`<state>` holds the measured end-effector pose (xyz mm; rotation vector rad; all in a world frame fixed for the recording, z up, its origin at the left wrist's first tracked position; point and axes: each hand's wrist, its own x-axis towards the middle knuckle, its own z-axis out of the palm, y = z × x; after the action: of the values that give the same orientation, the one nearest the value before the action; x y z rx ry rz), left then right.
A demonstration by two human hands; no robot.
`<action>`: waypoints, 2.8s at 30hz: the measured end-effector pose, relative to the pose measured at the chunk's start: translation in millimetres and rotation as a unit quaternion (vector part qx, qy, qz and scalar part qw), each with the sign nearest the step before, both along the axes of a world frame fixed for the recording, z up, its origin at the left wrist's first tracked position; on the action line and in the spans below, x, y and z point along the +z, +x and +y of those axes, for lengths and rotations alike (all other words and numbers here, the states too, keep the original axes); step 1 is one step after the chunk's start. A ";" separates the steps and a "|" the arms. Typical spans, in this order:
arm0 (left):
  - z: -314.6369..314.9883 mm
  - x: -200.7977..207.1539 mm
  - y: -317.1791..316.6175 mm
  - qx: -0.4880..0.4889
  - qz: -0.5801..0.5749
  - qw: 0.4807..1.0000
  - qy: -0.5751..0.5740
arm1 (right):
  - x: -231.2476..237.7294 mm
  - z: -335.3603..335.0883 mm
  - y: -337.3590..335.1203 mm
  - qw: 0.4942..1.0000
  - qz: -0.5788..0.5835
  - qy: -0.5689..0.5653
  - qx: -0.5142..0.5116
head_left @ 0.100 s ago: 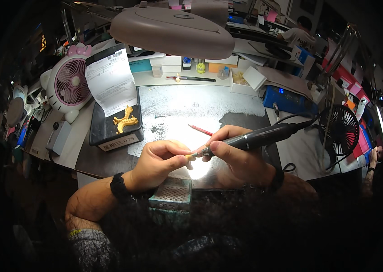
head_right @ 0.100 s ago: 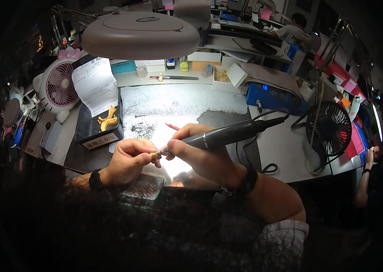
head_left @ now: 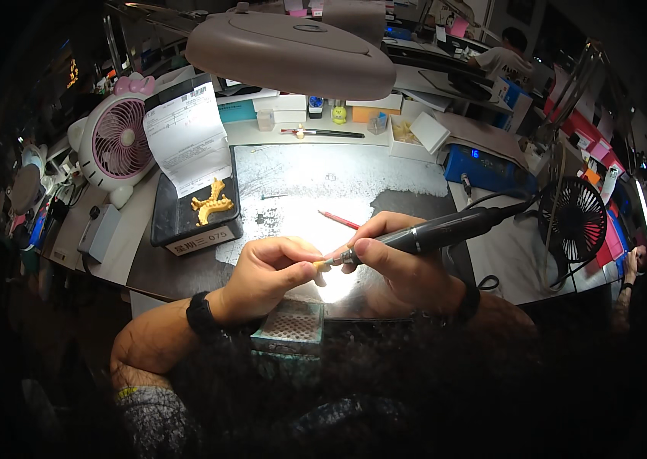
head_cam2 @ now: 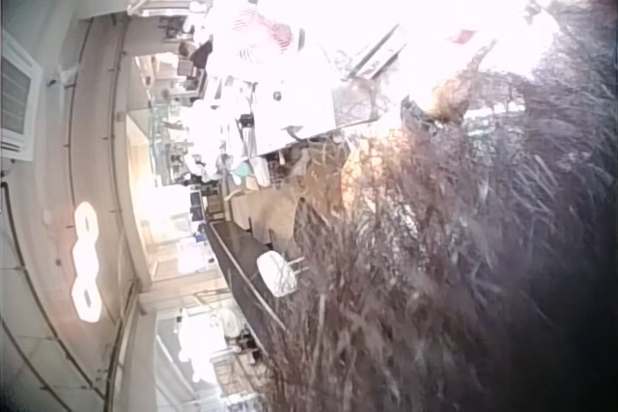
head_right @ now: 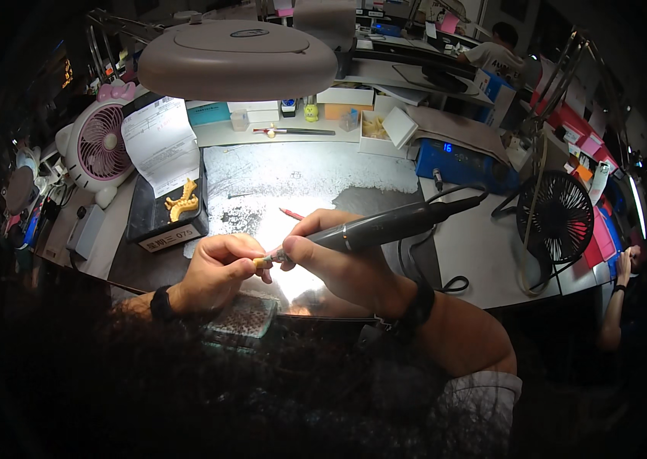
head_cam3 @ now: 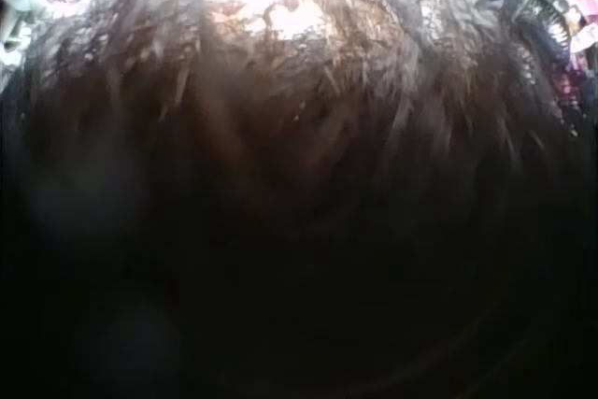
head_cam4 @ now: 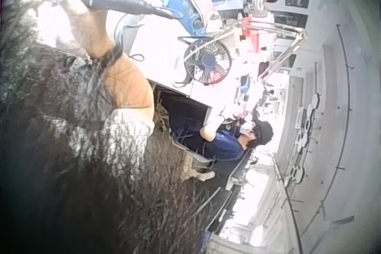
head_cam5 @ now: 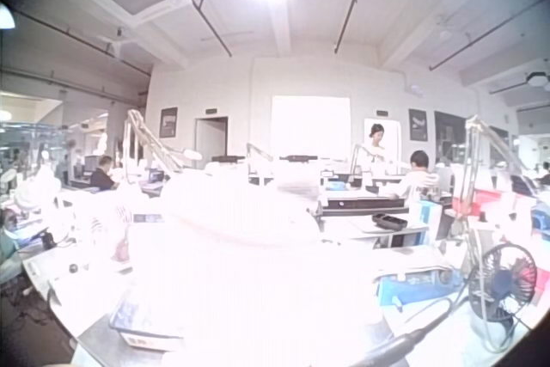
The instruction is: Grinding and refining a dental model using a rotary tool.
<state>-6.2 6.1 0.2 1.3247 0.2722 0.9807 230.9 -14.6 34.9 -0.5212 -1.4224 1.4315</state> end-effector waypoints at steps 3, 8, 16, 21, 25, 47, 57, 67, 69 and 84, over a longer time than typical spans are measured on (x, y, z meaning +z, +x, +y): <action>0.1 -0.3 0.1 -0.002 -0.004 1.000 0.002 | 0.1 0.3 0.8 1.000 -0.010 0.006 0.001; 0.2 0.2 0.2 -0.003 -0.003 1.000 0.003 | 0.7 -0.7 0.6 1.000 -0.018 0.016 -0.007; -0.5 0.2 0.4 -0.003 -0.007 1.000 -0.001 | 0.2 -0.1 1.2 1.000 -0.022 0.017 -0.009; -1.6 1.0 0.2 0.007 0.005 1.000 -0.005 | 0.1 -0.2 0.9 1.000 -0.015 0.015 -0.002; -0.6 0.3 -1.1 0.012 0.021 1.000 0.004 | 0.1 -0.1 1.5 1.000 -0.014 0.011 0.002; 0.7 -1.5 -0.6 0.000 0.008 1.000 0.011 | -1.9 1.3 1.6 0.999 -0.010 0.037 0.021; -0.2 0.6 0.4 -0.005 -0.001 1.000 0.006 | -2.7 2.0 3.2 0.998 -0.043 0.044 0.018; -0.3 -0.3 0.6 0.001 0.000 1.000 -0.001 | -1.1 -0.5 0.6 1.000 0.012 0.003 0.011; -0.2 -0.8 0.7 0.001 0.000 1.000 -0.002 | -1.3 -0.5 0.8 1.000 0.010 0.002 0.009; 0.4 -1.4 1.0 -0.001 -0.004 1.000 0.002 | -2.8 1.1 2.2 0.999 -0.021 0.041 0.011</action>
<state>-5.2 6.5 -1.2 1.3236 0.2619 0.9851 233.0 -13.5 32.1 -0.4877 -1.5170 1.3803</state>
